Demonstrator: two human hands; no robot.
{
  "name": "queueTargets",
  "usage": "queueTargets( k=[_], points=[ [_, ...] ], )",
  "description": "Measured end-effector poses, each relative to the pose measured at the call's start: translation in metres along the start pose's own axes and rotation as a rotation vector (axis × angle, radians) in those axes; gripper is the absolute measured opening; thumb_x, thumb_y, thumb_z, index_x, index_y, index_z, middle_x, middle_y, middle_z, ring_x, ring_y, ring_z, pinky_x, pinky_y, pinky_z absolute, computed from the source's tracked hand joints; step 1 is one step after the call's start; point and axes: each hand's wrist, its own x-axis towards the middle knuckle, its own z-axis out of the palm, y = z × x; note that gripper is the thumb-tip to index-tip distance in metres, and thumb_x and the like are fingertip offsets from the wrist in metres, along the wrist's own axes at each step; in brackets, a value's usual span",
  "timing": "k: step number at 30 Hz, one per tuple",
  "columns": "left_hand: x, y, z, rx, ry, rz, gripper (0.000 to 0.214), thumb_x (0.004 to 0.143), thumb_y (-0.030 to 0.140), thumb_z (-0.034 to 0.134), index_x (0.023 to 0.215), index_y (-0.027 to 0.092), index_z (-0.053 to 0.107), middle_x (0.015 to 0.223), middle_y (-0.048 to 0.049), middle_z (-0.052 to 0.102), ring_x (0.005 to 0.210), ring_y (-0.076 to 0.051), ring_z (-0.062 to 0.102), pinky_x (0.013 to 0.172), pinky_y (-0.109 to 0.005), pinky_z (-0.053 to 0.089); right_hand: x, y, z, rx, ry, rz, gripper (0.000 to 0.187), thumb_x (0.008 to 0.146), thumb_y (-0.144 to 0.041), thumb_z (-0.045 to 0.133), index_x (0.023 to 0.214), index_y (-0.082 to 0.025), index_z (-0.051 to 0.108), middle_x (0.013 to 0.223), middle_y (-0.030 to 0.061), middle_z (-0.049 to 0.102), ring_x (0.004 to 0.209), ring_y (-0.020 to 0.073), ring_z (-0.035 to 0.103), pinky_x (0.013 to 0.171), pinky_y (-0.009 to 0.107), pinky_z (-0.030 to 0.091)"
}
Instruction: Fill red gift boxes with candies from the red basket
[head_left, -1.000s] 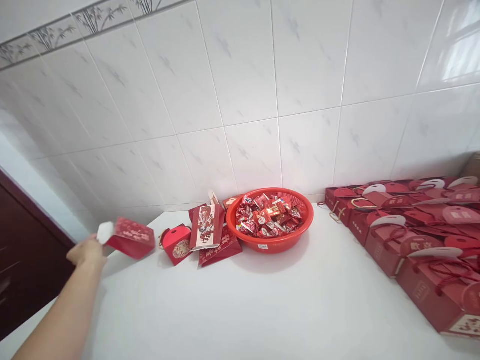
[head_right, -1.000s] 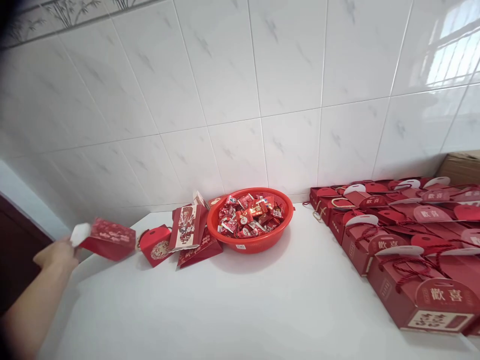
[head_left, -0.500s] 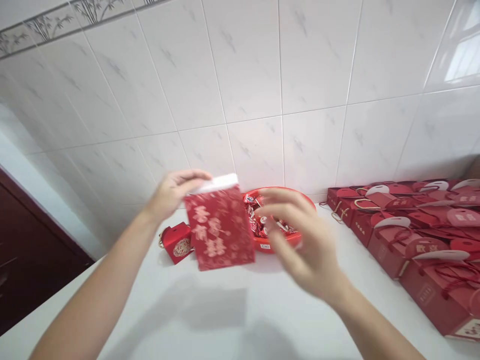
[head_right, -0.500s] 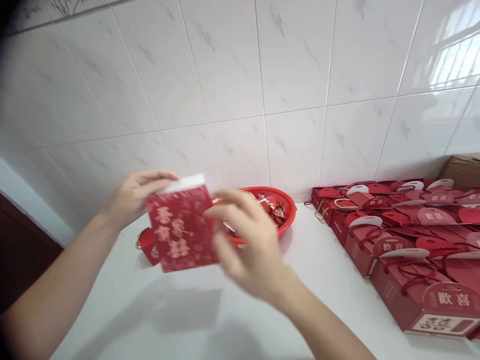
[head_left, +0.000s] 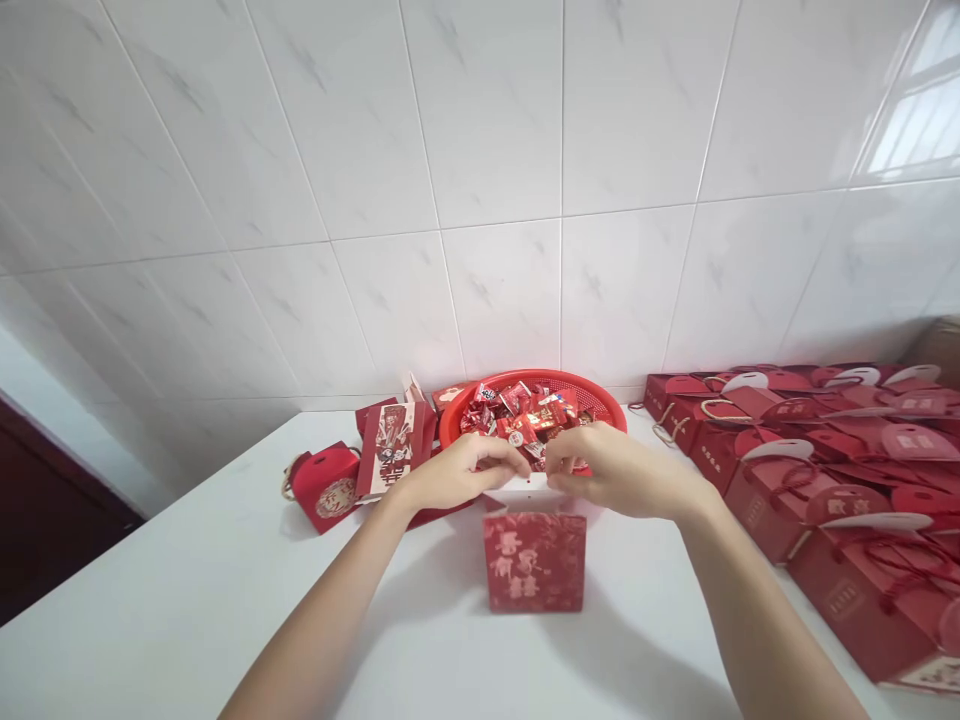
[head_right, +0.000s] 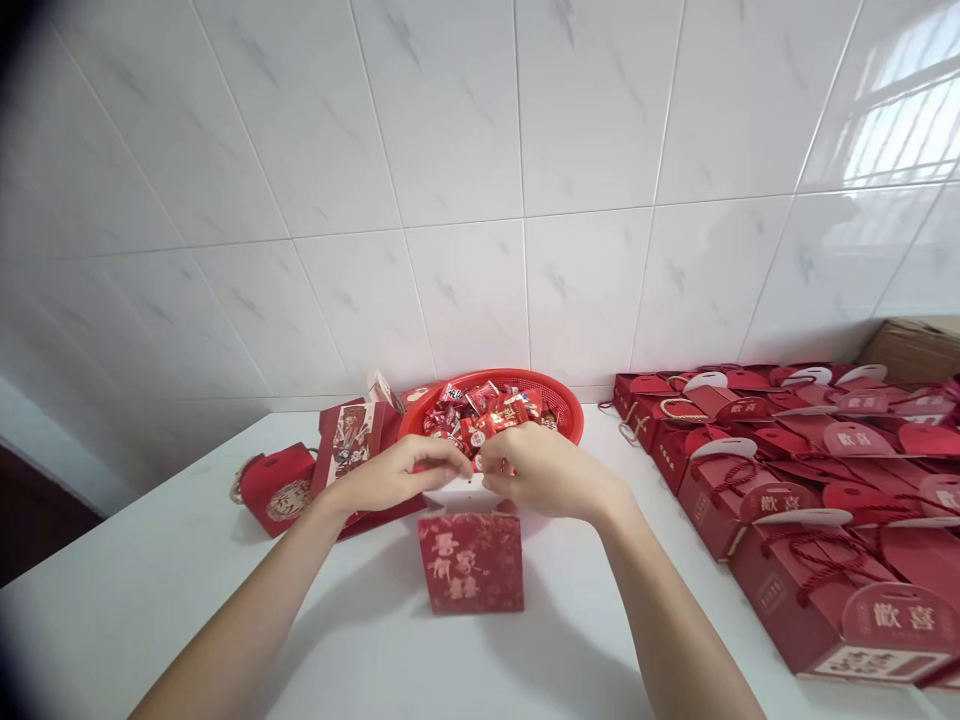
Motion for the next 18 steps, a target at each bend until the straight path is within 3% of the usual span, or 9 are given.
queueTargets(
  k=[4,8,12,16,18],
  points=[
    [-0.004,-0.015,-0.001,-0.139,-0.065,-0.039,0.026,0.092,0.038,0.057,0.103,0.02,0.073,0.104,-0.0055,0.073,0.094,-0.02,0.064,0.083,-0.03,0.05,0.004,0.01,-0.004,0.073,-0.043,-0.028,0.019,0.087,-0.016,0.056,0.07,-0.018,0.064,0.068,-0.0012,0.063,0.06,0.0096,0.051,0.055,0.023,0.036],
    [-0.009,-0.014,-0.007,-0.252,-0.095,0.001,0.028,0.091,0.042,0.062,0.106,0.022,0.074,0.112,-0.0066,0.072,0.102,-0.021,0.064,0.09,-0.032,0.049,0.014,0.033,-0.006,0.378,0.122,0.02,0.02,0.089,-0.031,0.056,0.084,-0.017,0.069,0.082,0.003,0.07,0.076,0.0146,0.064,0.069,0.026,0.05],
    [-0.005,-0.015,-0.012,-0.372,-0.023,0.009,0.038,0.094,0.047,0.057,0.125,0.026,0.066,0.114,-0.0075,0.071,0.107,-0.022,0.064,0.093,-0.035,0.049,0.035,0.063,0.011,0.58,0.283,0.162,0.023,0.082,-0.037,0.062,0.082,-0.015,0.066,0.082,0.0049,0.069,0.076,0.0173,0.067,0.072,0.03,0.053],
    [0.023,-0.034,-0.016,-0.115,0.032,-0.076,0.041,0.093,0.047,0.055,0.125,0.023,0.065,0.114,-0.0082,0.071,0.103,-0.022,0.065,0.09,-0.035,0.05,0.058,0.087,0.037,0.492,0.223,0.282,0.014,0.081,-0.025,0.056,0.079,-0.014,0.064,0.073,0.0034,0.067,0.066,0.015,0.063,0.065,0.028,0.049],
    [0.042,-0.045,-0.015,0.157,-0.077,-0.134,0.038,0.087,0.042,0.062,0.118,0.021,0.068,0.107,-0.0081,0.073,0.098,-0.024,0.066,0.085,-0.034,0.049,0.066,0.094,0.046,0.355,0.12,0.34,0.013,0.08,-0.019,0.054,0.077,-0.014,0.065,0.068,0.0019,0.065,0.064,0.0138,0.059,0.064,0.026,0.046]
  ],
)
